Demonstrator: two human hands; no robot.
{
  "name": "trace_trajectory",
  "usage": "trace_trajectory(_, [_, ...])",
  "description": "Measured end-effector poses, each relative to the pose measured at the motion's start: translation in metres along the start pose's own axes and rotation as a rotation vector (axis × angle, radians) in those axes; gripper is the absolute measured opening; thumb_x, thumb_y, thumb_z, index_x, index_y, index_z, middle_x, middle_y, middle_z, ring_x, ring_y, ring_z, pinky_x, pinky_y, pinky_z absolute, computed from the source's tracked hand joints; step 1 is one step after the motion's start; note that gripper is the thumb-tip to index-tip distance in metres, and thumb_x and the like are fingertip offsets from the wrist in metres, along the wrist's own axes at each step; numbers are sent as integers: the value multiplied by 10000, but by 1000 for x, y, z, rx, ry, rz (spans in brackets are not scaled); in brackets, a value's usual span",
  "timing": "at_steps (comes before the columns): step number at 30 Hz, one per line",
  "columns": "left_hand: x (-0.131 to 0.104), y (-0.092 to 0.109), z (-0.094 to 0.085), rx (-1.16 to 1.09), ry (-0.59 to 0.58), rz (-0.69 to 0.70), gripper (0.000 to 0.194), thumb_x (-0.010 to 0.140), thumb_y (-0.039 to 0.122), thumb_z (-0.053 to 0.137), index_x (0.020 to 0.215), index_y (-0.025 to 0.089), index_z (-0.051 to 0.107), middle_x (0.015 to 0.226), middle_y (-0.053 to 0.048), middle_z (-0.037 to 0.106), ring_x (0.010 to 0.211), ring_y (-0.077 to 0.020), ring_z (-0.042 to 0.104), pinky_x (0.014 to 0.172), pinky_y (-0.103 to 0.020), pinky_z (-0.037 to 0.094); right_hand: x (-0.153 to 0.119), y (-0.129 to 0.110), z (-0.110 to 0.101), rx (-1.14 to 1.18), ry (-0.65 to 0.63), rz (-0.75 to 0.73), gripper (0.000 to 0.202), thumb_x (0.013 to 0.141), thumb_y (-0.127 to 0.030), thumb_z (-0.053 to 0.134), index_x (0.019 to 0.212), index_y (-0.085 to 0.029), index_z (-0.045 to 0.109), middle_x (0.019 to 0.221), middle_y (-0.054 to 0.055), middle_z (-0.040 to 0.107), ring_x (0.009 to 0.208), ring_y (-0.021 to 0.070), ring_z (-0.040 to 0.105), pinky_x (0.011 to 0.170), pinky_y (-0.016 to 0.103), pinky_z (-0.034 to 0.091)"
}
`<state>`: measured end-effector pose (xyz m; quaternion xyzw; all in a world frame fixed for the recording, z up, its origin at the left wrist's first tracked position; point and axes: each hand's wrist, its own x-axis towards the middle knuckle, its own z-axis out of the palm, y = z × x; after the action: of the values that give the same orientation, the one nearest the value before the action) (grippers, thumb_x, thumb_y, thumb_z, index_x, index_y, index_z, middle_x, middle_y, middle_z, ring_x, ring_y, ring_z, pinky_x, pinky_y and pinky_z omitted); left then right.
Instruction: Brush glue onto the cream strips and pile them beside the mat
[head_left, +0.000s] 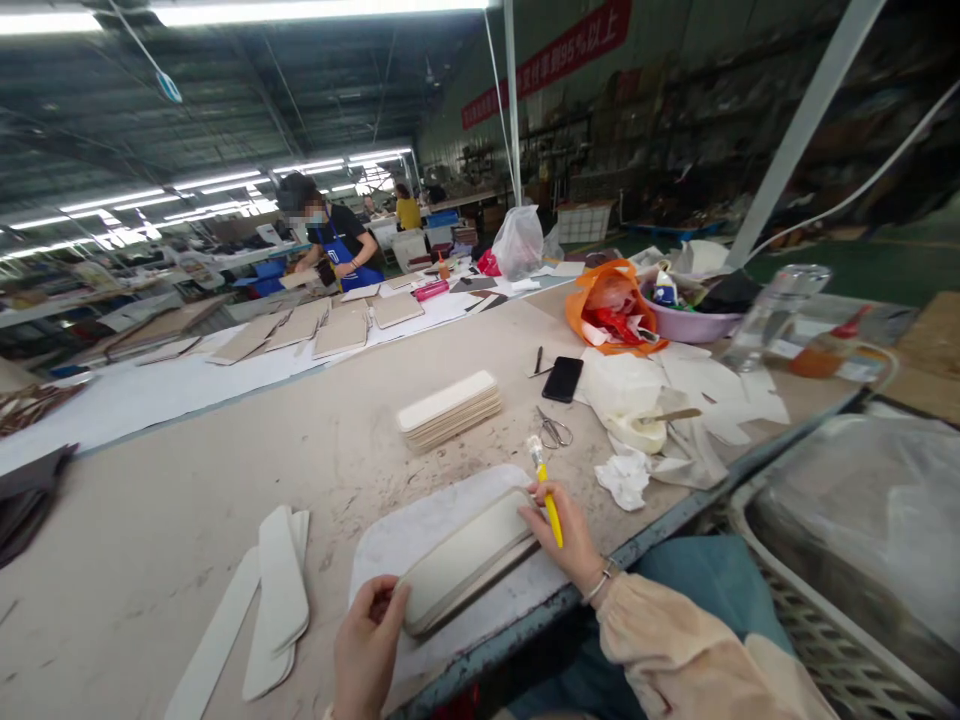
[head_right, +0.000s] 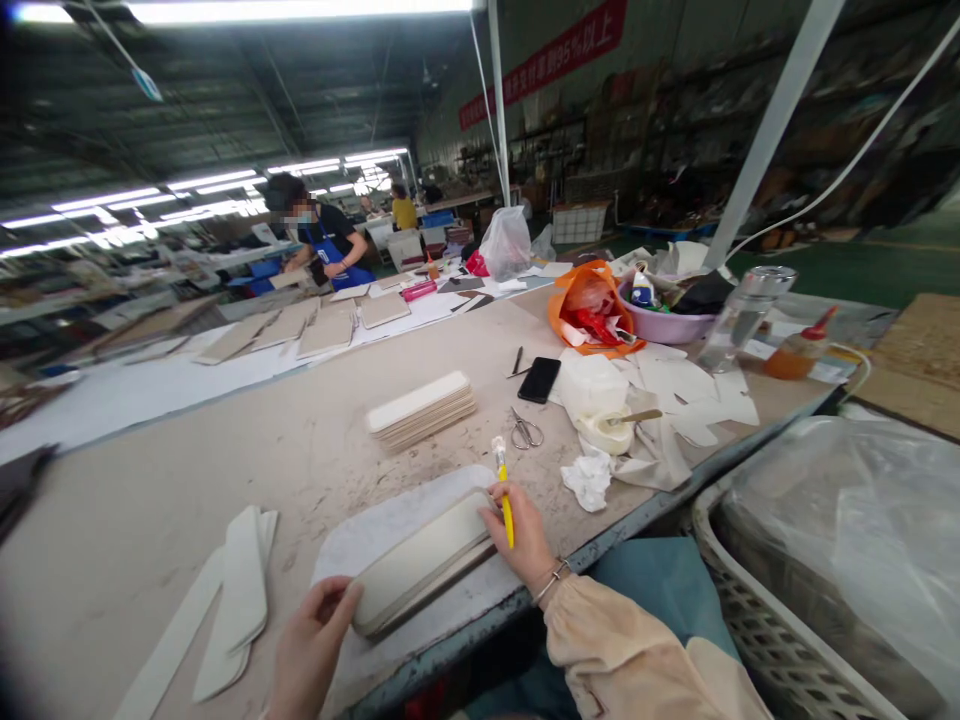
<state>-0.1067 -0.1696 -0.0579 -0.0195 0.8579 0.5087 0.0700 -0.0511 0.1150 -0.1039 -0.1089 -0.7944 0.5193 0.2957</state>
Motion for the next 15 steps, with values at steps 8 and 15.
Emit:
trace_trajectory(8, [-21,22,2,-775,-122,-308,244,635,277,752,824,166,643,766,-4,658,696,-130,597,604,-208,485,26,-28,-10,441,73,202,367,702,-391,704,864,-251,407,835,-9,578,748,173,576,665,289,468])
trace_trajectory(15, [-43,31,15,-1054,-295,-605,475,781,285,629,1233,201,511,1144,-107,657,968,-282,651,757,-406,567,50,-56,-18,543,-6,203,419,643,-361,762,858,-252,419,862,-19,588,781,176,573,690,296,458])
